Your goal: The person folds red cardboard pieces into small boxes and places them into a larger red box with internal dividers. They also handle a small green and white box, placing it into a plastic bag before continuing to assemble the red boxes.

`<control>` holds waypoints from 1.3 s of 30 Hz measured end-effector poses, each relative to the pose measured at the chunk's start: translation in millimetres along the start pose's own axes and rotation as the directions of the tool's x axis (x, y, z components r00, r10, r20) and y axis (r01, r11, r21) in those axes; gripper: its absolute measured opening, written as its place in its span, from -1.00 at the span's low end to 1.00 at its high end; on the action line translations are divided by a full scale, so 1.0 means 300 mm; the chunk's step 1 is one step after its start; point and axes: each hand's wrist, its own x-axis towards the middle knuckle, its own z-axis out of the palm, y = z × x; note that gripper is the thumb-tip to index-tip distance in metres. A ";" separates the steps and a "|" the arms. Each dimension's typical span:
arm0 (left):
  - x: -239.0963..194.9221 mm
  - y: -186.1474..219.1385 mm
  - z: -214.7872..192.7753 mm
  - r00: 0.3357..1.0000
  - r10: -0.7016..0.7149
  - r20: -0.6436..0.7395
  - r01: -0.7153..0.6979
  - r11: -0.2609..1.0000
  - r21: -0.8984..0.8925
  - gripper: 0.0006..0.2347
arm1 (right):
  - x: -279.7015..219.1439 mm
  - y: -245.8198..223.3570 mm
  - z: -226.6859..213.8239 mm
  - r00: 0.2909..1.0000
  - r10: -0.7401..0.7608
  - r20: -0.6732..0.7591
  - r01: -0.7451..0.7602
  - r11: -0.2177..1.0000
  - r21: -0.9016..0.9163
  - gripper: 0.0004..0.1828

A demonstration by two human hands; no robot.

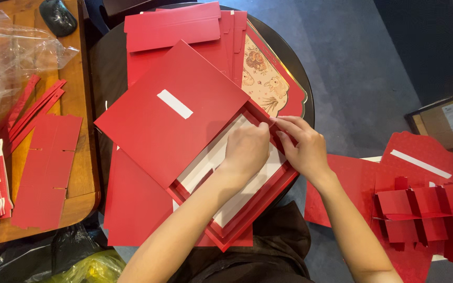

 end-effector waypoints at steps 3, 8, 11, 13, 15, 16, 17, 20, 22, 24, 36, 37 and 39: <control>0.032 -0.016 0.014 0.996 -0.047 0.081 0.042 0.997 0.069 -1.00 | -0.003 -0.006 0.012 0.999 0.048 -0.012 -0.048 0.999 -0.008 -0.69; 0.061 -0.045 0.028 0.994 -0.036 0.101 0.029 0.997 0.077 -0.97 | -0.002 -0.012 0.013 0.997 0.075 -0.011 -0.075 0.997 0.011 -0.65; 0.047 -0.039 0.046 0.998 0.054 0.044 -0.054 0.999 0.001 -0.93 | 0.006 -0.019 0.022 0.995 0.100 -0.009 -0.100 0.995 -0.019 -0.66; 0.040 -0.038 0.054 0.980 -0.045 0.196 0.038 0.999 0.037 -0.97 | -0.001 -0.022 0.022 0.996 0.085 -0.027 -0.086 0.996 -0.037 -0.66; 0.057 -0.040 0.056 0.970 -0.083 0.227 0.070 0.995 0.068 -0.97 | 0.006 -0.018 0.020 0.996 0.080 -0.025 -0.080 0.997 -0.022 -0.66; 0.051 -0.035 0.058 0.977 -0.082 0.195 0.069 0.995 0.070 -0.97 | -0.002 -0.019 0.019 0.997 0.081 -0.017 -0.081 0.997 -0.013 -0.66; 0.044 -0.031 0.059 0.984 -0.080 0.162 0.069 0.995 0.073 -0.96 | -0.007 -0.019 0.019 0.996 0.086 -0.015 -0.086 0.996 -0.020 -0.66; 0.042 -0.031 0.054 0.993 -0.075 0.087 0.071 0.996 0.047 -0.95 | 0.003 -0.016 0.025 0.996 0.082 -0.019 -0.082 0.996 -0.035 -0.67; 0.042 -0.023 0.059 0.975 -0.128 0.184 0.121 0.991 0.048 -0.93 | 0.003 -0.013 0.025 0.997 0.076 -0.025 -0.077 0.996 -0.040 -0.67; 0.043 -0.022 0.066 0.962 -0.152 0.225 0.146 0.988 0.042 -0.92 | 0.000 -0.010 0.026 0.996 0.081 -0.021 -0.082 0.996 -0.025 -0.68; 0.027 -0.033 0.057 0.984 -0.062 0.168 0.059 0.998 0.024 -0.88 | 0.004 -0.010 0.025 0.997 0.073 0.010 -0.072 0.997 -0.018 -0.68; 0.022 -0.031 0.026 0.981 -0.070 0.181 0.071 0.997 -0.002 -0.84 | 0.007 -0.016 0.022 0.996 0.083 0.014 -0.083 0.996 -0.016 -0.69; -0.007 -0.027 -0.064 0.992 -0.017 0.127 0.020 0.999 -0.028 -0.70 | 0.017 -0.033 0.000 0.999 0.050 0.004 -0.050 0.998 -0.041 -0.67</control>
